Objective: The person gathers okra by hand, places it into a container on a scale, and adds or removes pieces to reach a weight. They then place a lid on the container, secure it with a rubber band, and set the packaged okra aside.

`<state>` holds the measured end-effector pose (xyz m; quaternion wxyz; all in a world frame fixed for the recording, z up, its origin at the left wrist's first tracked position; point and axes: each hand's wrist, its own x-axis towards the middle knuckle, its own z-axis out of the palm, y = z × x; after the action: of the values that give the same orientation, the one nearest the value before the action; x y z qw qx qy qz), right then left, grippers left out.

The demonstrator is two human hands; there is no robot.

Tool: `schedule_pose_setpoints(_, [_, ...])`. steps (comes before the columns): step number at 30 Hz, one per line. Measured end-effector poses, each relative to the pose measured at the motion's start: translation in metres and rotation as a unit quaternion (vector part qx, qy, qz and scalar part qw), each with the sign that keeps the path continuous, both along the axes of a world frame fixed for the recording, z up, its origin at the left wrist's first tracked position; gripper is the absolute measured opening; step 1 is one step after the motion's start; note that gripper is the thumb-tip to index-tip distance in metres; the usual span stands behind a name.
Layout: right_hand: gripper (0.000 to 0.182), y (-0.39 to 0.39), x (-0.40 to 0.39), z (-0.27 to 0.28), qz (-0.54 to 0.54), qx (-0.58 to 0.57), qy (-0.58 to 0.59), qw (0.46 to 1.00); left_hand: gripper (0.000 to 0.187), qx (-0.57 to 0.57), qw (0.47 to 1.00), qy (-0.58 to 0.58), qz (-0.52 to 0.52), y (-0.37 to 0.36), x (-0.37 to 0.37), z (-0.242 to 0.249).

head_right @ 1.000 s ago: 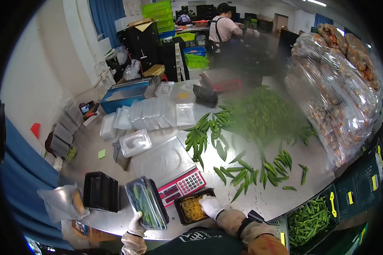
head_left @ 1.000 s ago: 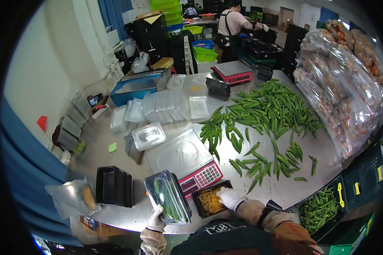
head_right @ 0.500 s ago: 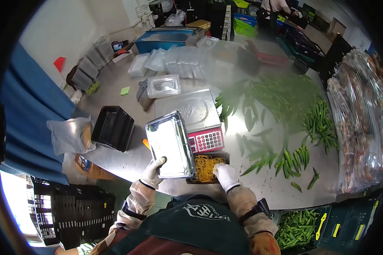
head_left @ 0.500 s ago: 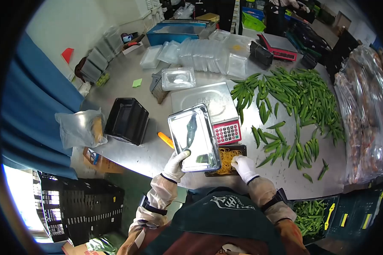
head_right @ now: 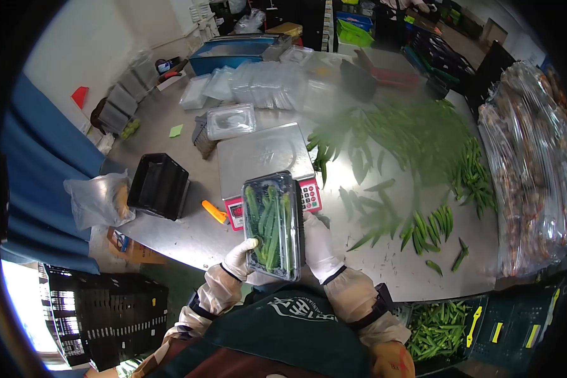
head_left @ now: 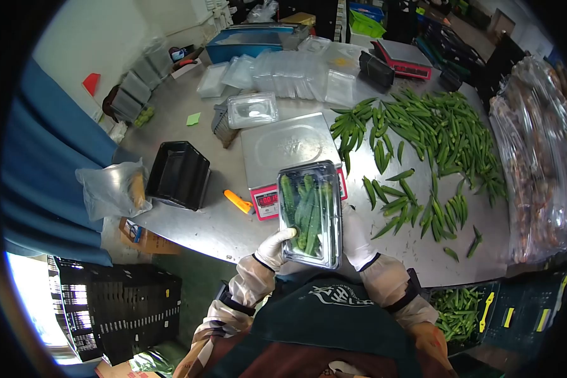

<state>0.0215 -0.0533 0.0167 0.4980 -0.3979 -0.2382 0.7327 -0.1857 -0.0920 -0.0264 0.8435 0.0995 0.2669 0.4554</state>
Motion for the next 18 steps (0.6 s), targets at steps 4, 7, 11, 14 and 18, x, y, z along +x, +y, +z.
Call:
schedule_pose_setpoints(4, [0.013, -0.009, 0.010, 0.010, 0.099, 0.227, -0.283, 0.926, 0.062, -0.011, 0.999, -0.035, -0.036, 0.001, -0.002, 0.000])
schedule_pose_setpoints(7, [0.016, 0.001, 0.028, -0.010, 0.150, 0.170, -0.214, 0.950, 0.065, -0.012, 0.995, -0.061, -0.072, 0.000, -0.011, 0.005])
schedule_pose_setpoints(11, [0.019, 0.012, 0.052, 0.017, 0.144, -0.045, 0.183, 0.972, 0.071, 0.012, 0.989, -0.069, -0.128, -0.004, -0.020, 0.006])
schedule_pose_setpoints(14, [0.023, 0.034, 0.076, 0.018, 0.114, -0.042, 0.297, 0.947, 0.074, 0.039, 0.982, 0.027, -0.183, -0.002, -0.015, 0.045])
schedule_pose_setpoints(18, [0.041, 0.051, 0.078, 0.081, 0.176, 0.117, 0.017, 0.977, 0.081, 0.157, 0.924, 0.176, -0.300, 0.024, -0.006, 0.075])
